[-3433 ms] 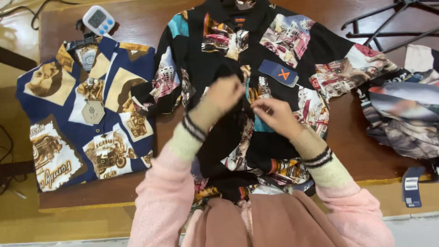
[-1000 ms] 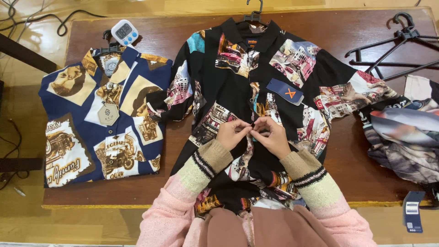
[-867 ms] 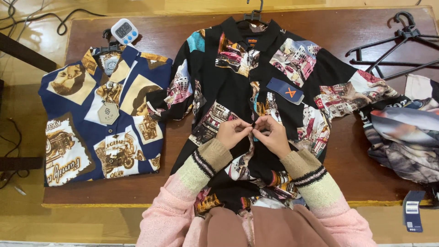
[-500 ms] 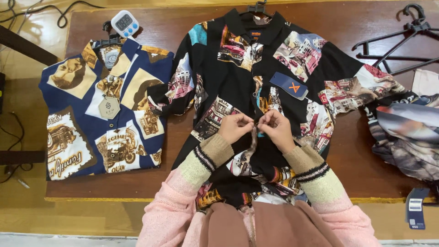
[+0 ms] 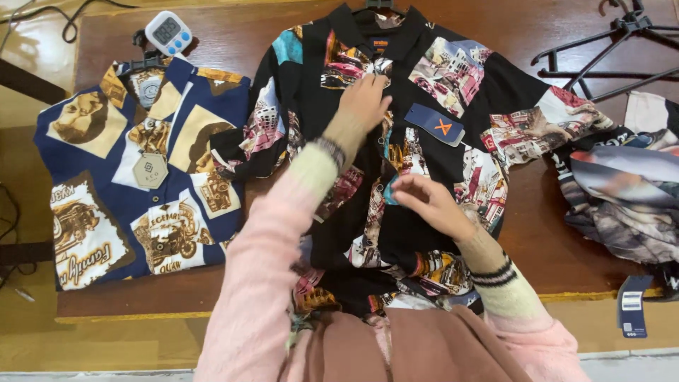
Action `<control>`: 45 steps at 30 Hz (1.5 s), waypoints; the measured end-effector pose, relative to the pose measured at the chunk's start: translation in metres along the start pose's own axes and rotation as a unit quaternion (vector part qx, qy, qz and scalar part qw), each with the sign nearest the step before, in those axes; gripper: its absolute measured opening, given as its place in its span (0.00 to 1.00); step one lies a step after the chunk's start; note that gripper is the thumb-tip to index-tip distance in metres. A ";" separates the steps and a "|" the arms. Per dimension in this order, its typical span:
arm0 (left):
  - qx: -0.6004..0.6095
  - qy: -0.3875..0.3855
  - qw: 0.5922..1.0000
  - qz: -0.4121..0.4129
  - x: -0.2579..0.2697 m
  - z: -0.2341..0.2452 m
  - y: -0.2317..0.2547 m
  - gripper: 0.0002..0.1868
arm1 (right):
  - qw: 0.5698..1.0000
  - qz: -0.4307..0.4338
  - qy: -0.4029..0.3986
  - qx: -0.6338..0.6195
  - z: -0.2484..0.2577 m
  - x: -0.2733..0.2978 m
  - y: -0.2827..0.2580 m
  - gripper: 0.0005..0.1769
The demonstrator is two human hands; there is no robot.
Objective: Folding patterned shirts on a wooden table.
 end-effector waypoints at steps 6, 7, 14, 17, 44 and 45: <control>-0.003 -0.115 0.993 0.024 -0.086 -0.023 -0.014 0.24 | 0.988 -0.050 -0.106 0.099 0.027 0.031 -0.012 0.15; -0.021 -0.176 0.982 0.068 -0.084 0.003 0.003 0.29 | 0.990 -0.052 -0.075 0.106 0.032 0.032 -0.007 0.15; 0.158 -0.111 0.981 0.015 -0.045 0.044 -0.014 0.25 | 0.978 0.022 0.084 0.190 0.045 0.029 -0.016 0.13; 0.122 -0.147 0.981 0.038 0.061 0.091 0.041 0.23 | 0.973 0.037 0.087 0.209 0.043 0.031 0.017 0.15; -0.219 -0.079 0.945 0.230 0.232 0.108 -0.001 0.27 | 0.694 -0.162 0.217 0.667 0.108 0.043 0.078 0.48; -0.219 -0.077 0.945 0.229 0.235 0.108 -0.009 0.27 | 0.693 -0.161 0.219 0.667 0.109 0.043 0.068 0.48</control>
Point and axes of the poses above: each hand's wrist, its own x-axis away from the middle knuckle, its own z-axis out of the back of the hand, y = z × x, the point moved 4 cm from there along -x, towards the middle knuckle, and after that the axes turned 9 degrees about x, right-handed, at the moved point
